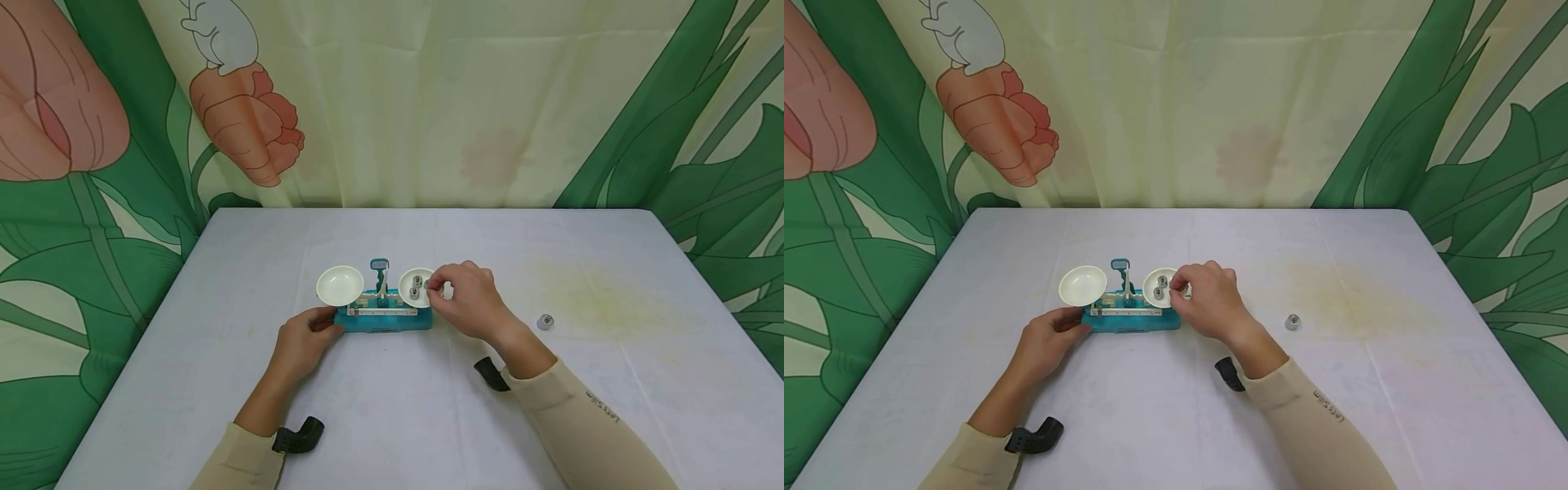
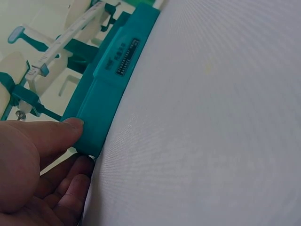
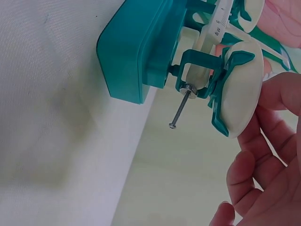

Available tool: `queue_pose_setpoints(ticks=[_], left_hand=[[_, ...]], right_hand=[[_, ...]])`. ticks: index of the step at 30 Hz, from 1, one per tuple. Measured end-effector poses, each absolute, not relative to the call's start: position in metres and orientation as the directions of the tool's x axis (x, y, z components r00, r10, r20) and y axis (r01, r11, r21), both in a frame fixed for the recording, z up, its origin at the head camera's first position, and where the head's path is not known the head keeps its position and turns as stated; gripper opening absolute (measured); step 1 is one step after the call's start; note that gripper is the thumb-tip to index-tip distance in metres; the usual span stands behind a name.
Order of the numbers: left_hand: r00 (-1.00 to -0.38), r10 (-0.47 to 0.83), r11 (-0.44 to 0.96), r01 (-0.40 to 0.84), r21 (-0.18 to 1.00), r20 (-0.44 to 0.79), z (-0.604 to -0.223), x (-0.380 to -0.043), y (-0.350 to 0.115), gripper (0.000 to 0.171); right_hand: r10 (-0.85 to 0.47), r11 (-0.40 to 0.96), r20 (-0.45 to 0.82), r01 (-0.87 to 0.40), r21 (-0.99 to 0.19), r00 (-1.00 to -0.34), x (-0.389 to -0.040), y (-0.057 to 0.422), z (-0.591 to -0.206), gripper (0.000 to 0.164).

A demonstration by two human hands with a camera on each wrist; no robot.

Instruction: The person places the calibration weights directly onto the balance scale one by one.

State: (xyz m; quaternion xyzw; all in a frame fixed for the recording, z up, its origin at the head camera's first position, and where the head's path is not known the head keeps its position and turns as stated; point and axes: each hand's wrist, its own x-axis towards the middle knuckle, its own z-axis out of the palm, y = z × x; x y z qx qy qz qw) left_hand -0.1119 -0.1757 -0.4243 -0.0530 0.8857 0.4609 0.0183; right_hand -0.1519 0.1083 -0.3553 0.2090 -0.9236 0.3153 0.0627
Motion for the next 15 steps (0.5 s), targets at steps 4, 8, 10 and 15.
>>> queue_pose_setpoints(ticks=[4,8,10,15], left_hand=[[-0.994,-0.076,0.567,-0.109,0.816,-0.080,-0.4243,-0.1119,-0.1758,0.044],[-0.994,-0.080,0.567,-0.112,0.816,-0.080,-0.4242,-0.1118,-0.1755,0.044],[-0.993,-0.082,0.566,-0.114,0.816,-0.082,-0.4242,-0.1118,-0.1753,0.044],[-0.993,-0.083,0.568,-0.117,0.815,-0.084,-0.4244,-0.1122,-0.1754,0.044]], right_hand=[[-0.344,0.715,0.245,-0.422,-0.557,-0.907,-0.1518,0.1084,-0.3555,0.008],[-0.343,0.712,0.244,-0.421,-0.562,-0.907,-0.1518,0.1080,-0.3558,0.007],[-0.342,0.711,0.245,-0.420,-0.564,-0.907,-0.1518,0.1076,-0.3555,0.007],[-0.339,0.706,0.247,-0.419,-0.571,-0.908,-0.1520,0.1080,-0.3559,0.007]])
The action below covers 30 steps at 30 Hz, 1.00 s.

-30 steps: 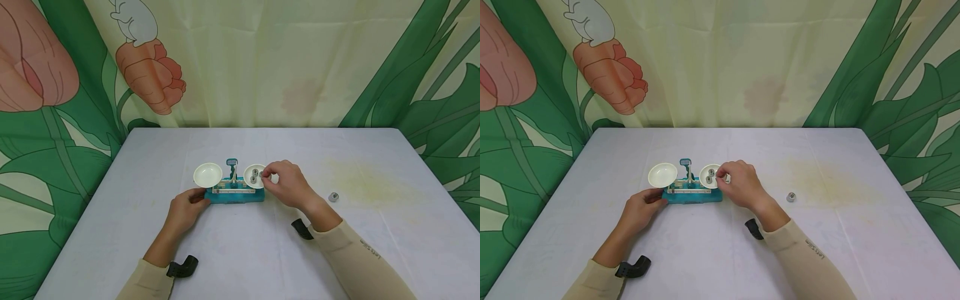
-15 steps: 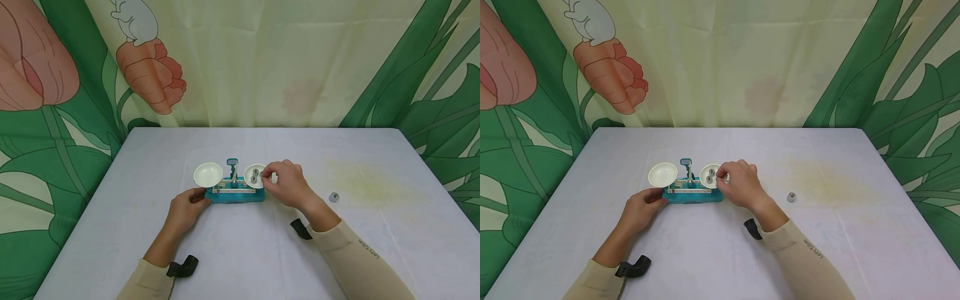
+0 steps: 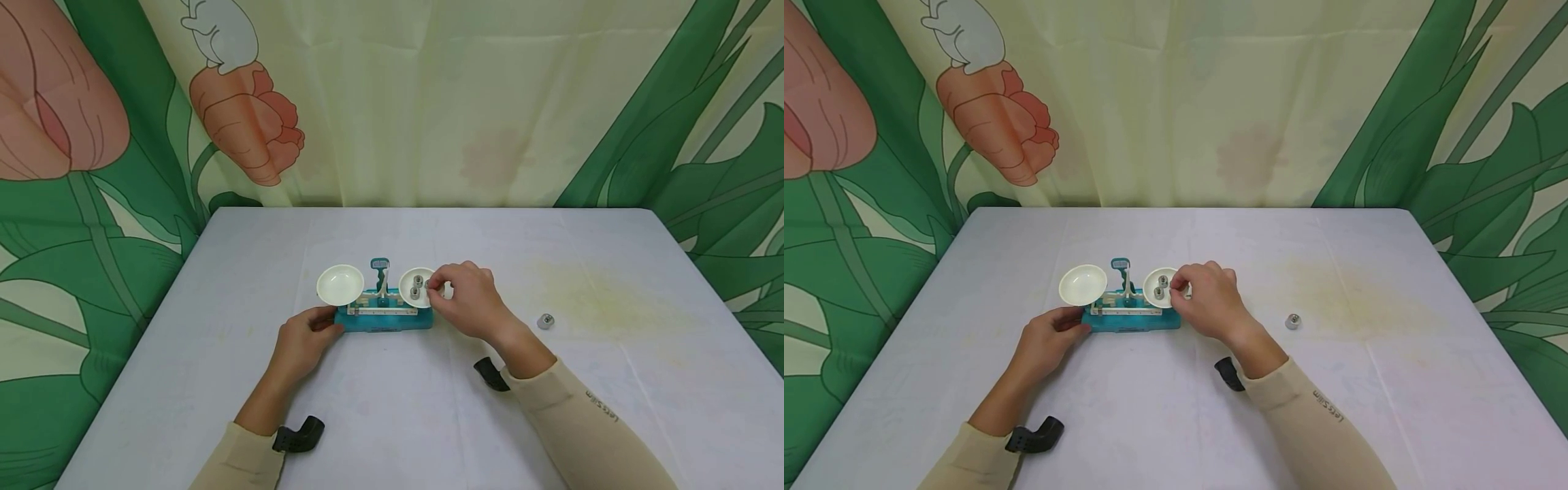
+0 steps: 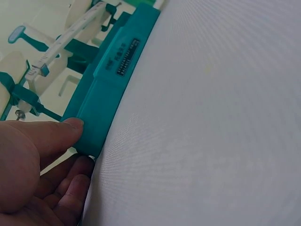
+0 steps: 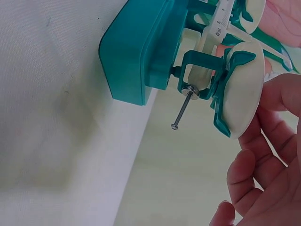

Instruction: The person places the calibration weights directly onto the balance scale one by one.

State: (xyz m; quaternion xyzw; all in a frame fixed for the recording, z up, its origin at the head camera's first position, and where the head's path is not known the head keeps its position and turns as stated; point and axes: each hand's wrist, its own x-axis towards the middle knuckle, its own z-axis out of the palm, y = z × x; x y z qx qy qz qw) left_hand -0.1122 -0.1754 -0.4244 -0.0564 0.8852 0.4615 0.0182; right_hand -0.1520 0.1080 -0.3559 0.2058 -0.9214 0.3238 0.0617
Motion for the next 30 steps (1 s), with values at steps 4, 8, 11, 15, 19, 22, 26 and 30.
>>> queue_pose_setpoints(ticks=[4,8,11,15,19,22,26,30], left_hand=[[-0.993,-0.083,0.570,-0.116,0.813,-0.083,-0.424,-0.112,-0.175,0.044],[-0.993,-0.084,0.570,-0.117,0.813,-0.084,-0.424,-0.112,-0.175,0.044],[-0.993,-0.082,0.569,-0.116,0.814,-0.084,-0.424,-0.112,-0.175,0.044],[-0.994,-0.078,0.570,-0.112,0.814,-0.082,-0.425,-0.112,-0.176,0.044],[-0.994,-0.077,0.569,-0.109,0.815,-0.079,-0.425,-0.112,-0.176,0.044],[-0.994,-0.076,0.569,-0.108,0.815,-0.078,-0.425,-0.113,-0.176,0.044],[-0.994,-0.076,0.566,-0.109,0.817,-0.080,-0.425,-0.113,-0.176,0.044],[-0.994,-0.078,0.562,-0.111,0.819,-0.081,-0.426,-0.113,-0.176,0.044]], right_hand=[[-0.336,0.700,0.248,-0.417,-0.579,-0.908,-0.152,0.109,-0.356,0.007],[-0.335,0.691,0.245,-0.415,-0.592,-0.910,-0.151,0.111,-0.355,0.007],[-0.333,0.680,0.253,-0.417,-0.603,-0.908,-0.150,0.113,-0.354,0.009],[-0.322,0.669,0.279,-0.426,-0.609,-0.905,-0.148,0.119,-0.354,0.013],[-0.314,0.663,0.299,-0.433,-0.610,-0.901,-0.145,0.127,-0.353,0.016],[-0.310,0.660,0.309,-0.437,-0.611,-0.899,-0.142,0.135,-0.353,0.016],[-0.300,0.659,0.317,-0.436,-0.613,-0.899,-0.139,0.148,-0.355,0.017],[-0.276,0.668,0.308,-0.412,-0.620,-0.910,-0.136,0.163,-0.359,0.018]])
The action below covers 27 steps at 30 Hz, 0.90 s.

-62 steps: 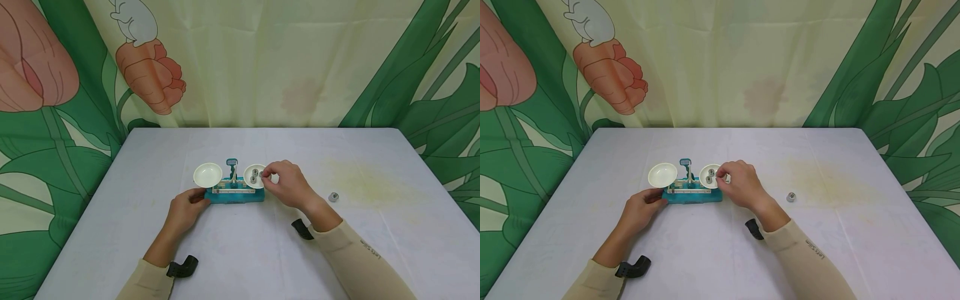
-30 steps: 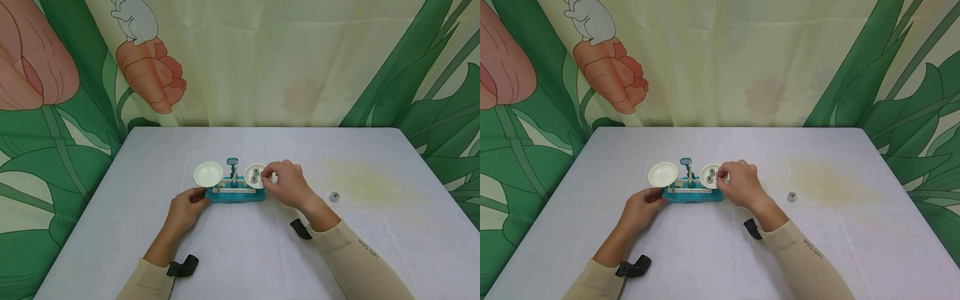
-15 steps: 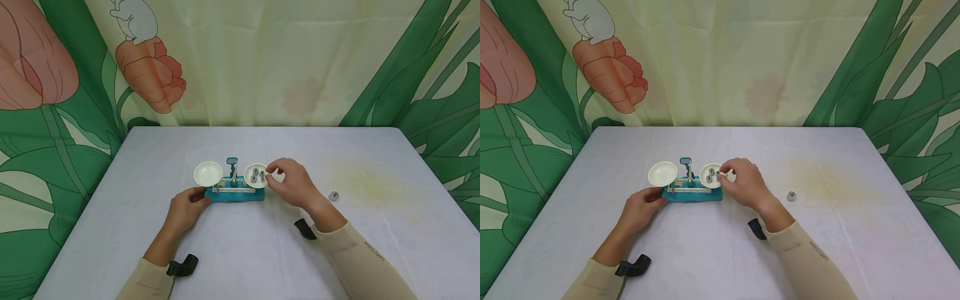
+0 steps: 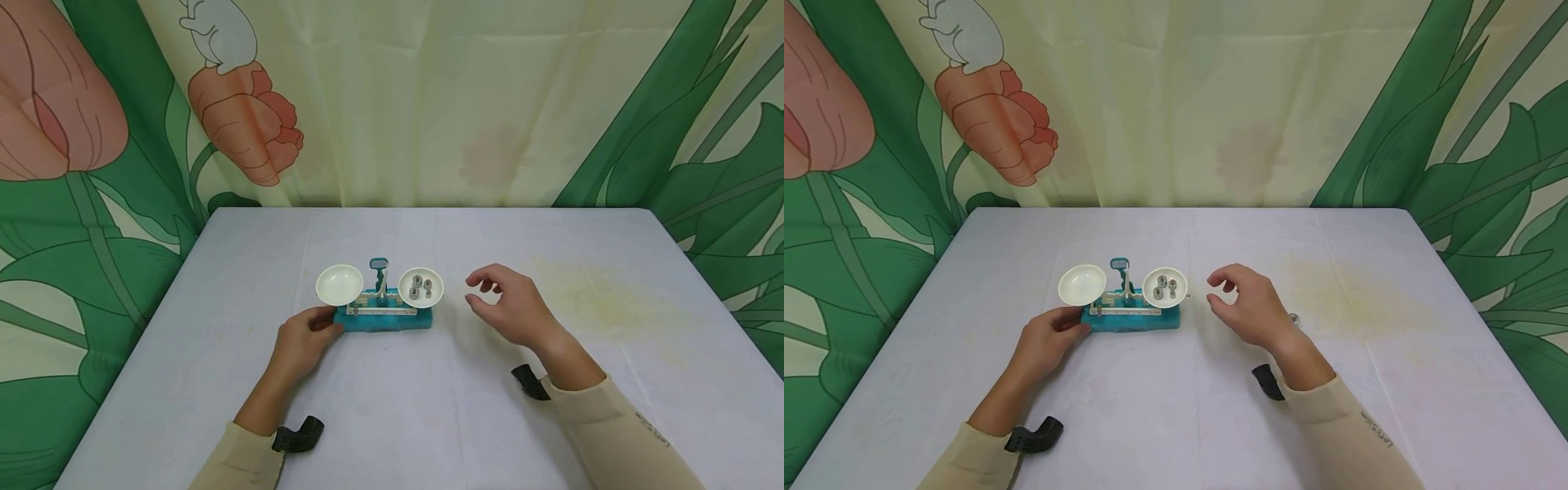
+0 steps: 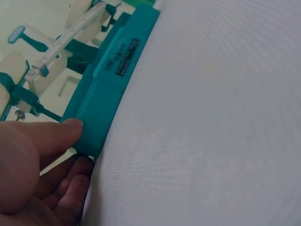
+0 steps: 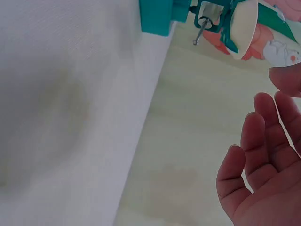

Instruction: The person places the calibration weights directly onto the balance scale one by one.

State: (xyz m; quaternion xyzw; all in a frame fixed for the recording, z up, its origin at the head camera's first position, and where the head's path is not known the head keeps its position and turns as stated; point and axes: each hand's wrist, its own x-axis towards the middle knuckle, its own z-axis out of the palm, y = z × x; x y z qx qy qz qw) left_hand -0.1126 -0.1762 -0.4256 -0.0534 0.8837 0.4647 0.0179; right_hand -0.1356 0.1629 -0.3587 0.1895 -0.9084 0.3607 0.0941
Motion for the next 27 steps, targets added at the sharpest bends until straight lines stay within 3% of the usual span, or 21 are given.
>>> queue_pose_setpoints(ticks=[18,27], left_hand=[[-0.993,-0.077,0.563,-0.117,0.818,-0.089,-0.424,-0.112,-0.175,0.044],[-0.994,-0.073,0.563,-0.113,0.819,-0.087,-0.423,-0.112,-0.176,0.044]], right_hand=[[-0.191,0.745,0.158,-0.248,-0.619,-0.969,-0.115,0.231,-0.370,0.030],[-0.147,0.805,-0.051,-0.089,-0.586,-0.988,-0.116,0.255,-0.372,0.034]])
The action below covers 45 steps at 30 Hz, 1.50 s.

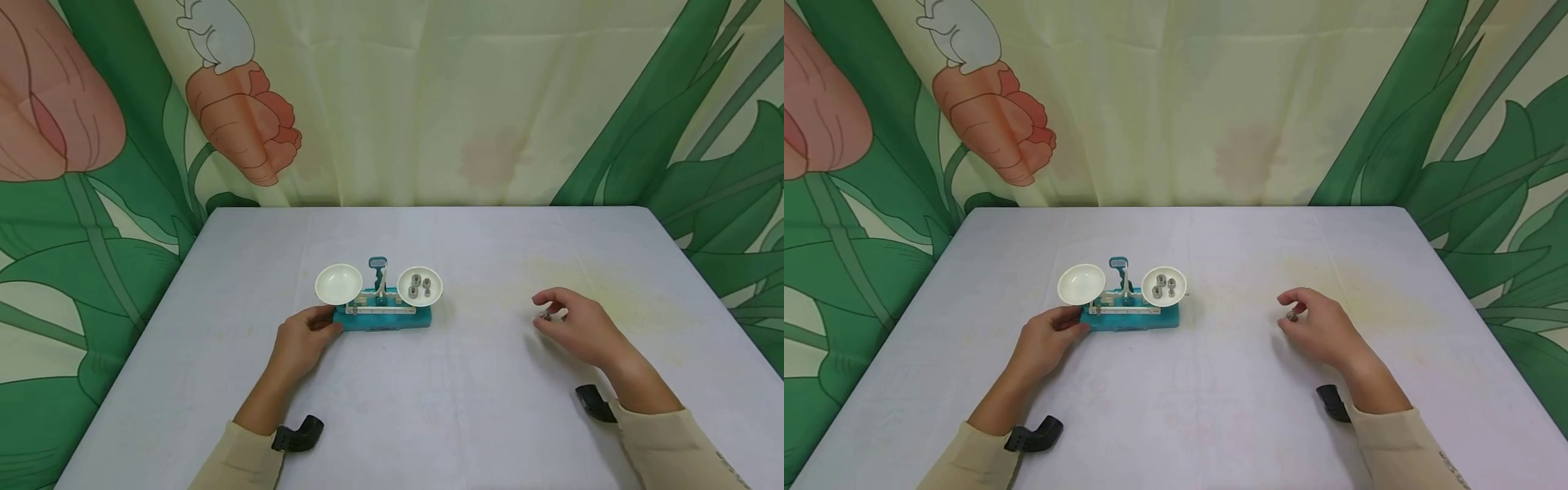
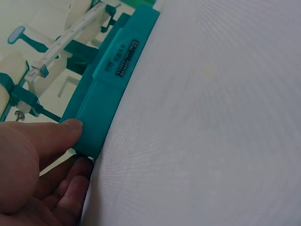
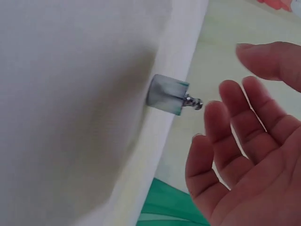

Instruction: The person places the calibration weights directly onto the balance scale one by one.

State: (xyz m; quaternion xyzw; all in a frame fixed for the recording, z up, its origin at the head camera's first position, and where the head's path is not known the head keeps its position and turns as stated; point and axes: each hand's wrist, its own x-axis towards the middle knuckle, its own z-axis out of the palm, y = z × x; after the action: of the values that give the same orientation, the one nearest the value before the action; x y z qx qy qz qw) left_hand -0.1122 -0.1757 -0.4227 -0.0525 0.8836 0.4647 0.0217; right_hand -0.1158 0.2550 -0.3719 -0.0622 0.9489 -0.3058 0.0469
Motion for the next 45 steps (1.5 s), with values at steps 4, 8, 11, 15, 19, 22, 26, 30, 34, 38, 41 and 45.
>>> queue_pose_setpoints(ticks=[4,8,11,15,19,22,26,30,34,38,41,45], left_hand=[[-0.993,-0.075,0.562,-0.115,0.819,-0.088,-0.423,-0.112,-0.176,0.045],[-0.994,-0.072,0.560,-0.112,0.821,-0.086,-0.423,-0.113,-0.176,0.044],[-0.994,-0.069,0.562,-0.108,0.820,-0.084,-0.423,-0.113,-0.176,0.044],[-0.994,-0.067,0.559,-0.108,0.822,-0.085,-0.422,-0.112,-0.176,0.044],[-0.994,-0.068,0.555,-0.109,0.825,-0.086,-0.421,-0.112,-0.176,0.044],[-0.994,-0.069,0.555,-0.106,0.825,-0.082,-0.421,-0.112,-0.176,0.044],[-0.994,-0.070,0.559,-0.106,0.823,-0.080,-0.423,-0.113,-0.176,0.044],[-0.994,-0.072,0.565,-0.109,0.818,-0.083,-0.425,-0.113,-0.176,0.044],[-0.994,-0.071,0.561,-0.108,0.821,-0.082,-0.426,-0.113,-0.176,0.044],[-0.994,-0.070,0.559,-0.107,0.822,-0.083,-0.425,-0.113,-0.176,0.044],[-0.994,-0.068,0.560,-0.107,0.821,-0.084,-0.424,-0.112,-0.176,0.044],[-0.994,-0.067,0.559,-0.109,0.822,-0.086,-0.424,-0.112,-0.176,0.045]], right_hand=[[-0.124,0.829,-0.101,-0.047,-0.557,-0.987,-0.119,0.257,-0.376,0.033],[-0.115,0.847,-0.106,-0.042,-0.531,-0.988,-0.121,0.261,-0.381,0.032],[-0.120,0.856,-0.104,-0.050,-0.515,-0.987,-0.122,0.264,-0.383,0.029],[-0.129,0.862,-0.096,-0.064,-0.502,-0.987,-0.123,0.267,-0.386,0.026],[-0.135,0.865,-0.080,-0.078,-0.496,-0.988,-0.124,0.267,-0.388,0.025],[-0.138,0.868,-0.077,-0.083,-0.490,-0.987,-0.124,0.267,-0.388,0.025],[-0.139,0.873,-0.086,-0.082,-0.480,-0.987,-0.124,0.266,-0.388,0.025],[-0.132,0.877,-0.079,-0.079,-0.474,-0.988,-0.121,0.264,-0.387,0.023],[-0.126,0.867,-0.068,-0.076,-0.493,-0.990,-0.118,0.261,-0.386,0.023],[-0.129,0.851,-0.056,-0.082,-0.519,-0.990,-0.115,0.256,-0.383,0.023],[-0.139,0.834,-0.036,-0.098,-0.543,-0.990,-0.114,0.249,-0.378,0.023],[-0.164,0.801,-0.004,-0.131,-0.584,-0.986,-0.112,0.239,-0.370,0.022]])
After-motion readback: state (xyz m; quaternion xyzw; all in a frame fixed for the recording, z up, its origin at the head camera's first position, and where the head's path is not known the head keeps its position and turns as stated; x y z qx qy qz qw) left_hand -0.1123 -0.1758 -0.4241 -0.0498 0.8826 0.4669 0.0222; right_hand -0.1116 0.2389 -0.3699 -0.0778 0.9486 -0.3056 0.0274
